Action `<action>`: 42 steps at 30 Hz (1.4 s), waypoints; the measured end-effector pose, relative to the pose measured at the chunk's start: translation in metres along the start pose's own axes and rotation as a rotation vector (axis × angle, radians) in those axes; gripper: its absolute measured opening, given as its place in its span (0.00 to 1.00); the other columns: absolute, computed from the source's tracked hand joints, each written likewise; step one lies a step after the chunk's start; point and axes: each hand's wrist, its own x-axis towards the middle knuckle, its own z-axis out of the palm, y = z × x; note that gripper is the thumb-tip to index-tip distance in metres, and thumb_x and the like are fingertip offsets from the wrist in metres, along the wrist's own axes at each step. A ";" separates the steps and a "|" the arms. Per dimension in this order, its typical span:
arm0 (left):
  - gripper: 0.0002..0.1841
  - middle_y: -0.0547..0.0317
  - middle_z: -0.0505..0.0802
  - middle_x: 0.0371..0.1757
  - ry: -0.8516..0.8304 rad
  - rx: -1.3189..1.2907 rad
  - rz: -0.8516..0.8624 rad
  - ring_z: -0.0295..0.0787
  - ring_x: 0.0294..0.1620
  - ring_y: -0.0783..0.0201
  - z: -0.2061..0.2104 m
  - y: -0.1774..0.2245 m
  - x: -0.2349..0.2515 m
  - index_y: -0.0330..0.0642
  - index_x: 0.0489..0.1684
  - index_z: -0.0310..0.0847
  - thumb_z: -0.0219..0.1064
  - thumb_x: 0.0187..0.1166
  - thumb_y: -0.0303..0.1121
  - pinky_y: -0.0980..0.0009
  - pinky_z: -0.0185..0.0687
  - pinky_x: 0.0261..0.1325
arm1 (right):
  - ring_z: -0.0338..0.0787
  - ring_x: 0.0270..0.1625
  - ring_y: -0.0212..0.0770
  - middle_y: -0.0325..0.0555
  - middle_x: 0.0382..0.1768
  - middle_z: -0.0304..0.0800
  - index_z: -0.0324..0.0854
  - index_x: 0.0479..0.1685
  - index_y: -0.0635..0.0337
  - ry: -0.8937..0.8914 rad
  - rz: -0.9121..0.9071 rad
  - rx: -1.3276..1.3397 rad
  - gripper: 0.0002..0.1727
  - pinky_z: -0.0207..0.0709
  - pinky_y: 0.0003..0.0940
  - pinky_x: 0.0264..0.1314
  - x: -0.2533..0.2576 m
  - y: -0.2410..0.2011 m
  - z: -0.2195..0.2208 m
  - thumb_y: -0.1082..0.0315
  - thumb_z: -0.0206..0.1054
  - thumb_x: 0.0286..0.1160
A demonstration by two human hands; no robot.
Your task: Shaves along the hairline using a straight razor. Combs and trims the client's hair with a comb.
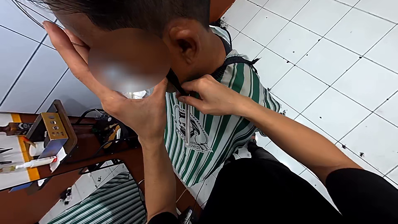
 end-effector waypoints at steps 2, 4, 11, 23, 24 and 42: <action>0.52 0.33 0.61 0.90 0.002 -0.009 -0.002 0.60 0.91 0.52 0.001 0.001 0.000 0.19 0.88 0.47 0.80 0.70 0.39 0.63 0.61 0.90 | 0.82 0.28 0.28 0.40 0.27 0.86 0.89 0.42 0.63 0.003 -0.005 0.004 0.13 0.72 0.25 0.32 0.000 0.001 0.000 0.65 0.60 0.86; 0.52 0.33 0.61 0.90 0.006 -0.009 0.008 0.61 0.90 0.52 0.001 0.000 0.000 0.19 0.88 0.47 0.80 0.71 0.39 0.63 0.61 0.90 | 0.81 0.27 0.28 0.40 0.26 0.85 0.88 0.41 0.63 0.008 -0.015 0.005 0.13 0.71 0.25 0.32 0.002 0.002 0.000 0.66 0.61 0.86; 0.51 0.31 0.59 0.90 0.004 -0.011 0.013 0.60 0.91 0.50 0.001 0.000 0.000 0.18 0.87 0.47 0.79 0.71 0.38 0.61 0.61 0.90 | 0.78 0.24 0.25 0.39 0.26 0.85 0.89 0.44 0.63 -0.004 0.003 0.049 0.12 0.70 0.22 0.29 0.002 0.001 0.000 0.66 0.61 0.86; 0.51 0.30 0.60 0.89 0.022 -0.044 0.034 0.60 0.91 0.50 0.002 -0.002 0.001 0.17 0.87 0.46 0.79 0.71 0.37 0.61 0.61 0.90 | 0.84 0.24 0.26 0.40 0.26 0.87 0.88 0.42 0.64 0.022 0.043 0.068 0.12 0.78 0.21 0.29 -0.002 -0.001 -0.002 0.66 0.61 0.86; 0.51 0.31 0.61 0.89 0.026 -0.042 0.030 0.60 0.91 0.50 0.002 -0.001 0.001 0.17 0.87 0.46 0.79 0.71 0.38 0.62 0.61 0.90 | 0.83 0.24 0.25 0.39 0.25 0.87 0.89 0.43 0.64 0.023 0.036 0.067 0.12 0.77 0.21 0.28 -0.002 -0.002 -0.001 0.66 0.62 0.86; 0.52 0.30 0.61 0.89 0.027 -0.068 0.045 0.61 0.90 0.50 0.002 -0.004 0.001 0.16 0.87 0.47 0.80 0.70 0.37 0.60 0.62 0.90 | 0.78 0.23 0.26 0.38 0.23 0.83 0.88 0.39 0.63 0.018 0.026 0.063 0.12 0.70 0.23 0.28 0.000 -0.004 0.000 0.66 0.62 0.86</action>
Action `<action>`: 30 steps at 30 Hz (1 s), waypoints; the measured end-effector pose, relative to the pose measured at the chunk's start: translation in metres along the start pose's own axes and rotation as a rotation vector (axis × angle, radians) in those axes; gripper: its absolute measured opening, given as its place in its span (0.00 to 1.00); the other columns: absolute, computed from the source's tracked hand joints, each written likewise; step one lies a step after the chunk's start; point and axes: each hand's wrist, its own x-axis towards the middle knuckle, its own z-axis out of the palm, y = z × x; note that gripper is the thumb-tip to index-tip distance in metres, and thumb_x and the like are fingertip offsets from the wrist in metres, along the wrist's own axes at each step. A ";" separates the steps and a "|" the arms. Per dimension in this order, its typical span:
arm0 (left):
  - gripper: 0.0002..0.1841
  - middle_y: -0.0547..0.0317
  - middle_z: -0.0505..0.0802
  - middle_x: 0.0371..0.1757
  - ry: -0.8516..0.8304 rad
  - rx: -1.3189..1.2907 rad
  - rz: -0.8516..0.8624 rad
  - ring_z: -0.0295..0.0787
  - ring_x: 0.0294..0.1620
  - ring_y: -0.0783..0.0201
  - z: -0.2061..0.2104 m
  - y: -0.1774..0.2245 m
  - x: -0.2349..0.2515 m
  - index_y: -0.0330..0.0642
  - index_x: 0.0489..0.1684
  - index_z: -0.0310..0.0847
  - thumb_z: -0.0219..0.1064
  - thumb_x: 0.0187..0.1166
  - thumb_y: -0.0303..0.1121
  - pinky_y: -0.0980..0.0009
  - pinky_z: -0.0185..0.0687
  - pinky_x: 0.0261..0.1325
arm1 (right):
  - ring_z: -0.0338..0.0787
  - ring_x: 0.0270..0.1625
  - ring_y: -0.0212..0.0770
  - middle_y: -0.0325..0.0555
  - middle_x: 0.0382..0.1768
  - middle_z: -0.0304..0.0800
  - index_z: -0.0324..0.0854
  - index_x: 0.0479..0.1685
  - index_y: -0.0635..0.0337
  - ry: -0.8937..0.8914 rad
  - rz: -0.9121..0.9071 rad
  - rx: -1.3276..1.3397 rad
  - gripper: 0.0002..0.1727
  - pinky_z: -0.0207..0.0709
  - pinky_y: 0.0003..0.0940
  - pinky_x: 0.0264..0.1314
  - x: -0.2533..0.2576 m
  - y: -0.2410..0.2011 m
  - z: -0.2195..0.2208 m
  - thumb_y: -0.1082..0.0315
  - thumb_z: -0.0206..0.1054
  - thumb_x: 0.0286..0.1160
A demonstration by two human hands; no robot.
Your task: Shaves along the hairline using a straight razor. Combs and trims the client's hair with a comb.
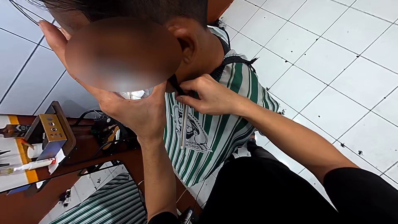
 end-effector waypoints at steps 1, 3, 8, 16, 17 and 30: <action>0.52 0.30 0.61 0.89 -0.002 0.001 -0.004 0.61 0.90 0.50 0.000 0.000 0.000 0.16 0.87 0.46 0.80 0.70 0.37 0.60 0.62 0.90 | 0.81 0.23 0.25 0.39 0.24 0.84 0.88 0.40 0.63 0.001 0.007 0.003 0.12 0.73 0.22 0.28 -0.001 0.000 -0.001 0.66 0.62 0.86; 0.52 0.30 0.62 0.89 -0.005 0.018 -0.003 0.62 0.90 0.50 -0.001 -0.001 -0.001 0.17 0.87 0.47 0.79 0.70 0.38 0.61 0.62 0.90 | 0.85 0.25 0.26 0.41 0.26 0.87 0.88 0.42 0.64 0.005 0.028 0.022 0.12 0.80 0.22 0.30 -0.003 0.002 -0.003 0.66 0.61 0.87; 0.51 0.30 0.62 0.89 -0.008 0.017 0.000 0.62 0.90 0.50 -0.001 -0.002 -0.002 0.17 0.86 0.48 0.80 0.70 0.38 0.61 0.63 0.89 | 0.88 0.26 0.27 0.42 0.28 0.88 0.88 0.42 0.65 0.024 0.037 0.061 0.12 0.84 0.22 0.31 -0.006 0.003 -0.002 0.67 0.61 0.87; 0.52 0.30 0.62 0.89 -0.008 0.020 -0.002 0.62 0.90 0.50 -0.001 0.000 -0.001 0.16 0.86 0.46 0.79 0.71 0.38 0.62 0.63 0.89 | 0.79 0.22 0.25 0.38 0.22 0.83 0.88 0.38 0.64 0.022 -0.004 0.010 0.12 0.72 0.21 0.26 0.001 0.003 0.001 0.66 0.62 0.85; 0.52 0.30 0.61 0.89 -0.011 0.022 -0.004 0.61 0.90 0.50 -0.001 0.000 -0.001 0.16 0.87 0.46 0.79 0.71 0.38 0.62 0.63 0.89 | 0.82 0.23 0.25 0.39 0.24 0.85 0.88 0.39 0.64 0.019 0.009 0.017 0.12 0.76 0.21 0.27 0.000 0.003 0.000 0.66 0.62 0.86; 0.56 0.30 0.57 0.91 -0.082 0.088 0.034 0.56 0.92 0.51 -0.005 -0.007 -0.005 0.17 0.88 0.43 0.81 0.70 0.43 0.62 0.57 0.91 | 0.83 0.29 0.36 0.44 0.27 0.86 0.88 0.43 0.65 0.005 0.000 -0.072 0.12 0.76 0.32 0.34 -0.014 0.006 0.014 0.68 0.60 0.84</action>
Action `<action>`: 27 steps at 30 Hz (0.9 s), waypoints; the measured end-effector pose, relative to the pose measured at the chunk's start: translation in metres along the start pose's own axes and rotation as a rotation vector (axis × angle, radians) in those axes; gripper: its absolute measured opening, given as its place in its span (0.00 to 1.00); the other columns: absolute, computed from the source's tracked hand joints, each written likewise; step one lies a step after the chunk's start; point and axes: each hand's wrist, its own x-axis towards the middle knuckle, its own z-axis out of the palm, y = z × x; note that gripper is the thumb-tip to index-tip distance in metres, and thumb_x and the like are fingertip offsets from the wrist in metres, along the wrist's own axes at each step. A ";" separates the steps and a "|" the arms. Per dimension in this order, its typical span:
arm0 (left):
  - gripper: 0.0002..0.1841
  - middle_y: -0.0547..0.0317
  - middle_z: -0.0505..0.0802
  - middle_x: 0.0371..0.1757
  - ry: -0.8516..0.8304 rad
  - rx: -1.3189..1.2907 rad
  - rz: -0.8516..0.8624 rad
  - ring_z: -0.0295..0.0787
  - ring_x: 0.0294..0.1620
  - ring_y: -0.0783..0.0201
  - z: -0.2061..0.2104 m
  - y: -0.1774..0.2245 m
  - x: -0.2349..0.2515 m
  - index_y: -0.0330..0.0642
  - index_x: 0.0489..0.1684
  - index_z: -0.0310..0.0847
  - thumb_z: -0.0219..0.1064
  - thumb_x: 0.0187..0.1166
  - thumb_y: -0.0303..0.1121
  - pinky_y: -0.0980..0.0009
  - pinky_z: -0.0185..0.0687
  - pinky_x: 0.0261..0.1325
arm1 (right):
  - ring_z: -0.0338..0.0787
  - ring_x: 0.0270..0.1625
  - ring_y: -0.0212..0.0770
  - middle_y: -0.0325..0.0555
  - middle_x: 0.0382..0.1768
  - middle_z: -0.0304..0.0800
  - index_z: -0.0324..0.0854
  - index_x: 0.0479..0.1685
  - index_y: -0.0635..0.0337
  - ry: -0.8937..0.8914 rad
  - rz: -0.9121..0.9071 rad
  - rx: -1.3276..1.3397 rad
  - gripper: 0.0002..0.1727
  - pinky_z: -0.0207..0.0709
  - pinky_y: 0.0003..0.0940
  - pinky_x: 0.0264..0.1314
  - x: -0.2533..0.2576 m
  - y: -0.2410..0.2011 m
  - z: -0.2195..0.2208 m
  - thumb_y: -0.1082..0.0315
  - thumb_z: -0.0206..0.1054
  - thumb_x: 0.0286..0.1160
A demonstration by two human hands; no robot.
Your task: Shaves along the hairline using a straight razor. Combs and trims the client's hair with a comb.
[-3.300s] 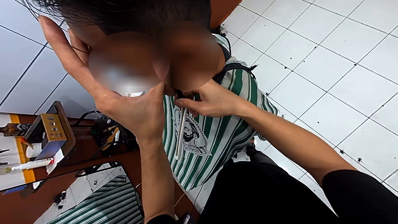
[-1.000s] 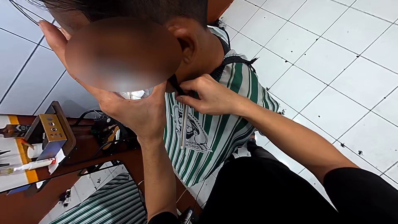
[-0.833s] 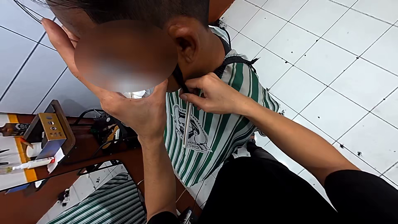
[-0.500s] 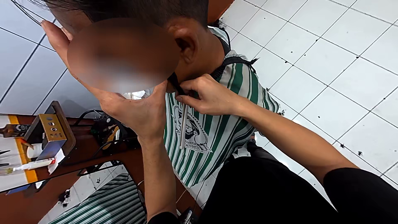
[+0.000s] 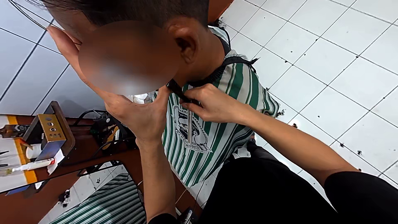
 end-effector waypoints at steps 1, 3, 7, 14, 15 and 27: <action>0.57 0.30 0.57 0.91 -0.004 0.014 0.005 0.55 0.92 0.50 -0.001 -0.001 -0.001 0.17 0.88 0.43 0.81 0.69 0.45 0.61 0.57 0.91 | 0.84 0.30 0.37 0.45 0.28 0.86 0.88 0.43 0.65 -0.008 0.001 -0.004 0.12 0.76 0.33 0.35 0.000 0.000 0.001 0.68 0.60 0.85; 0.58 0.30 0.57 0.91 -0.002 0.014 0.004 0.55 0.93 0.50 0.000 0.000 -0.001 0.17 0.88 0.43 0.82 0.68 0.45 0.61 0.55 0.92 | 0.85 0.31 0.37 0.46 0.29 0.88 0.89 0.44 0.65 -0.015 0.003 0.001 0.12 0.77 0.33 0.36 0.002 0.001 0.002 0.68 0.60 0.85; 0.58 0.31 0.57 0.91 0.008 -0.009 -0.031 0.55 0.93 0.50 0.000 0.001 -0.001 0.18 0.88 0.43 0.82 0.67 0.45 0.62 0.56 0.91 | 0.85 0.32 0.35 0.45 0.30 0.89 0.89 0.45 0.65 -0.011 0.021 0.020 0.14 0.77 0.31 0.37 0.006 0.001 -0.001 0.67 0.59 0.86; 0.57 0.30 0.57 0.90 0.013 -0.055 -0.026 0.56 0.92 0.50 0.001 0.000 -0.001 0.16 0.87 0.43 0.82 0.67 0.40 0.62 0.58 0.91 | 0.87 0.34 0.34 0.45 0.33 0.91 0.89 0.47 0.64 -0.024 0.025 0.028 0.14 0.77 0.31 0.39 0.010 -0.001 -0.004 0.65 0.59 0.87; 0.57 0.30 0.57 0.91 0.010 -0.050 -0.035 0.56 0.92 0.51 0.001 0.000 -0.001 0.17 0.88 0.42 0.82 0.68 0.41 0.62 0.58 0.91 | 0.87 0.33 0.33 0.45 0.32 0.91 0.89 0.47 0.64 -0.020 0.022 0.030 0.14 0.77 0.30 0.38 0.010 0.000 -0.004 0.65 0.59 0.87; 0.54 0.29 0.58 0.90 0.035 -0.045 -0.013 0.57 0.92 0.49 0.001 -0.002 -0.002 0.15 0.87 0.45 0.81 0.69 0.38 0.61 0.59 0.91 | 0.81 0.27 0.29 0.41 0.26 0.86 0.89 0.41 0.64 0.016 0.002 0.038 0.13 0.72 0.25 0.31 0.014 0.003 -0.003 0.66 0.61 0.86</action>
